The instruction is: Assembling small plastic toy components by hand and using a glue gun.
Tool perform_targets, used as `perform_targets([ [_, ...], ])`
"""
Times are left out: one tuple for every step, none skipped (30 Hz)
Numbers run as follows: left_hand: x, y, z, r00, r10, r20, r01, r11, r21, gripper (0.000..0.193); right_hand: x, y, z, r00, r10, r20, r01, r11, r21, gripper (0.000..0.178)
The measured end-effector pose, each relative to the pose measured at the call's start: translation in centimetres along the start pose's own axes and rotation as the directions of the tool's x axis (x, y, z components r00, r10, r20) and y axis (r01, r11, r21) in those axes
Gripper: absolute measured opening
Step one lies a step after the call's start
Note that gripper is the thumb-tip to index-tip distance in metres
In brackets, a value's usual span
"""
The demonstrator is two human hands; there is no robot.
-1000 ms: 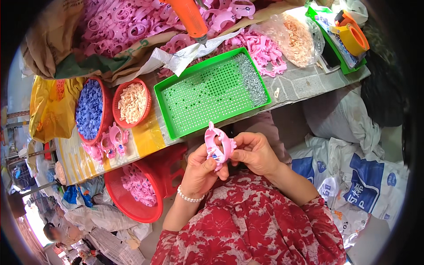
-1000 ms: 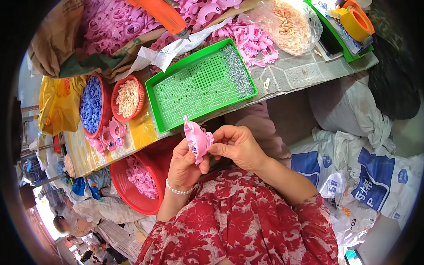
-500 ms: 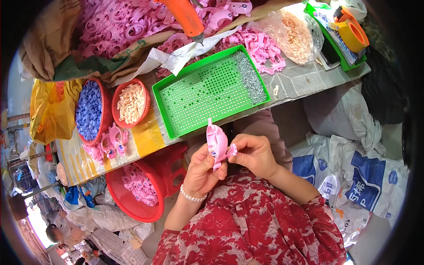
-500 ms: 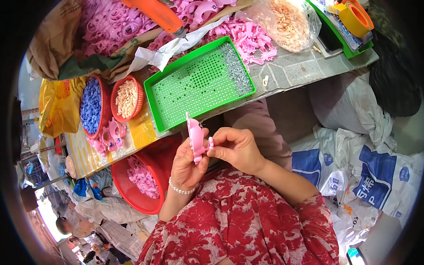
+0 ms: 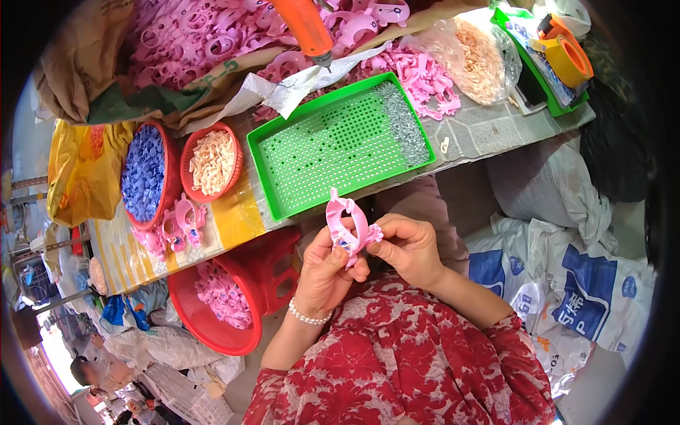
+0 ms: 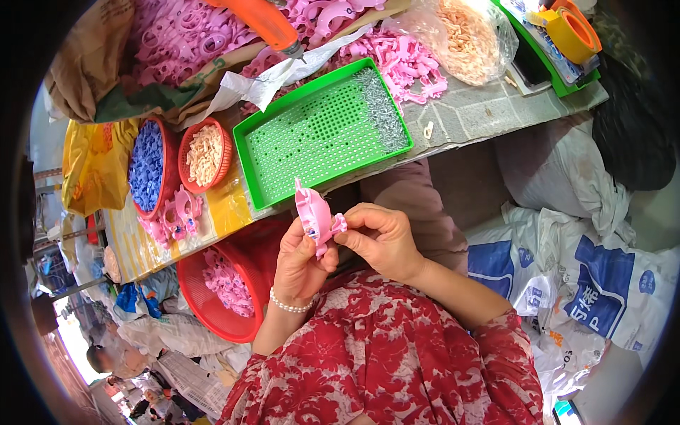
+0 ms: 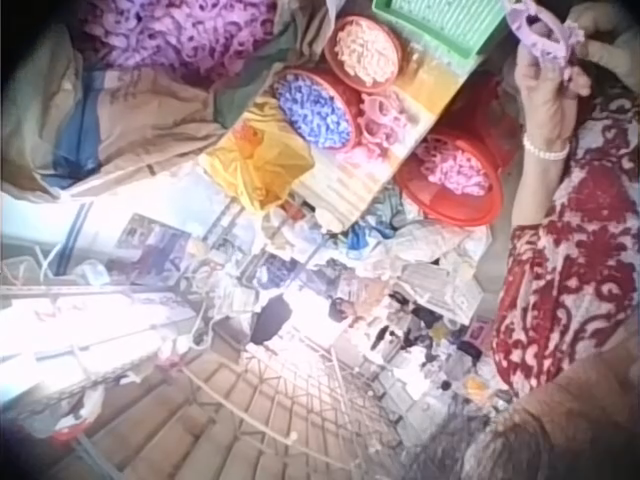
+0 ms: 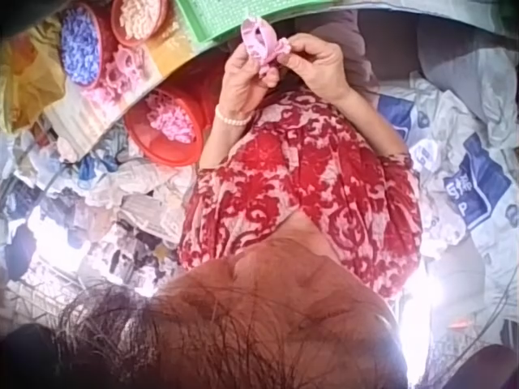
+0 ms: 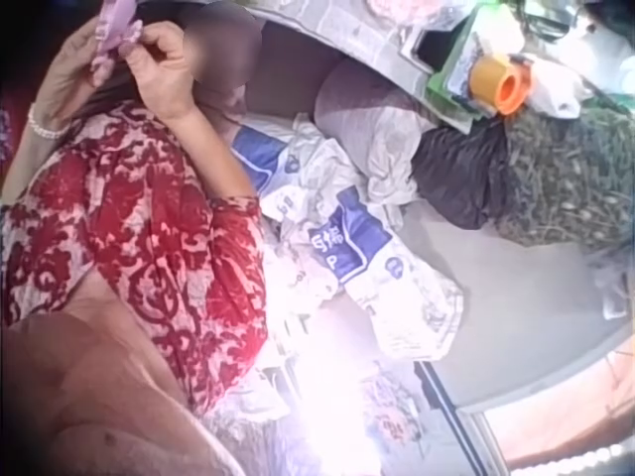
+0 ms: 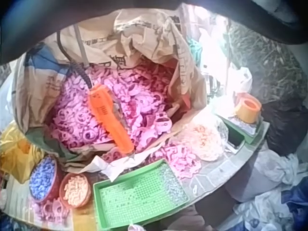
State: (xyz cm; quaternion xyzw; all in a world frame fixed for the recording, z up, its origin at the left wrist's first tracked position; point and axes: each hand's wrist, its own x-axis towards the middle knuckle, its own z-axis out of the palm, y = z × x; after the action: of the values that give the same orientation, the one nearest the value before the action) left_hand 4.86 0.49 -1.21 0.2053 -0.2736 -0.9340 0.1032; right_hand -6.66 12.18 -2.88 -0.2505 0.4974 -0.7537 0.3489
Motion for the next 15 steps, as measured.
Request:
perform_targets([
  [0.0, 0.0, -0.1, 1.0, 0.003, 0.0, -0.003, 1.0, -0.002, 0.043, -0.1, -0.1, 0.1, 1.0, 0.021, -0.009, -0.022, 1.0, -0.008, 0.007],
  [0.0, 0.0, -0.2, 1.0, 0.017, -0.009, -0.017, 1.0, 0.02, 0.042, -0.1, -0.2, 0.2, 0.999, 0.043, -0.018, -0.043, 0.999, -0.015, 0.007],
  [-0.1, 0.1, -0.3, 0.999, 0.032, -0.016, -0.031, 0.999, 0.042, 0.041, 0.0, -0.2, 0.1, 0.999, 0.043, -0.014, -0.043, 0.999, -0.017, 0.007],
  [-0.1, 0.1, -0.2, 0.999, 0.036, -0.017, -0.036, 0.999, 0.04, 0.041, 0.0, -0.2, 0.0, 0.999, 0.049, -0.001, -0.049, 0.998, -0.038, 0.007],
  [-0.1, 0.1, -0.2, 0.998, 0.057, -0.011, -0.056, 0.995, 0.08, 0.041, 0.1, -0.2, 0.0, 0.998, 0.055, 0.012, -0.055, 0.997, -0.06, 0.008],
  [-0.2, 0.0, -0.2, 0.997, 0.078, -0.004, -0.077, 0.99, 0.118, 0.04, 0.1, -0.1, -0.1, 0.998, 0.056, 0.017, -0.055, 0.996, -0.063, 0.008],
  [-0.2, -0.1, -0.2, 0.996, 0.084, -0.005, -0.082, 0.99, 0.114, 0.04, 0.1, 0.1, -0.2, 0.989, 0.148, 0.009, -0.148, 0.989, 0.021, 0.008],
  [-0.3, -0.2, -0.3, 0.995, 0.102, -0.008, -0.101, 0.987, 0.127, 0.039, 0.1, 0.3, -0.2, 0.971, 0.239, 0.01, -0.239, 0.965, 0.104, 0.008],
  [-0.4, -0.3, -0.3, 0.993, 0.121, -0.01, -0.118, 0.983, 0.139, 0.039, 0.2, 0.5, -0.1, 0.971, 0.241, 0.014, -0.241, 0.966, 0.099, 0.008],
  [-0.4, -0.3, -0.3, 0.992, 0.127, -0.011, -0.124, 0.983, 0.134, 0.039, 0.1, 0.7, 0.1, 0.967, 0.254, -0.006, -0.25, 0.955, 0.162, 0.008],
  [-0.3, -0.4, -0.3, 0.991, 0.136, -0.017, -0.132, 0.981, 0.142, 0.038, 0.1, 0.9, 0.2, 0.963, 0.269, -0.025, -0.257, 0.94, 0.225, 0.008],
  [-0.4, -0.5, -0.4, 0.989, 0.148, -0.026, -0.142, 0.978, 0.151, 0.038, 0.1, 1.2, 0.3, 0.962, 0.271, -0.015, -0.262, 0.94, 0.22, 0.008],
  [-0.4, -0.5, -0.5, 0.987, 0.157, -0.03, -0.151, 0.978, 0.147, 0.038, 0.0, 1.4, 0.5, 0.968, 0.247, -0.037, -0.235, 0.951, 0.2, 0.007],
  [-0.4, -0.6, -0.6, 0.988, 0.146, -0.047, -0.14, 0.983, 0.118, 0.038, 0.0, 1.5, 0.6, 0.974, 0.221, -0.059, -0.207, 0.962, 0.18, 0.006],
  [-0.4, -0.6, -0.6, 0.989, 0.135, -0.062, -0.129, 0.988, 0.089, 0.037, 0.0, 1.5, 0.7, 0.974, 0.223, -0.051, -0.211, 0.962, 0.176, 0.006],
])
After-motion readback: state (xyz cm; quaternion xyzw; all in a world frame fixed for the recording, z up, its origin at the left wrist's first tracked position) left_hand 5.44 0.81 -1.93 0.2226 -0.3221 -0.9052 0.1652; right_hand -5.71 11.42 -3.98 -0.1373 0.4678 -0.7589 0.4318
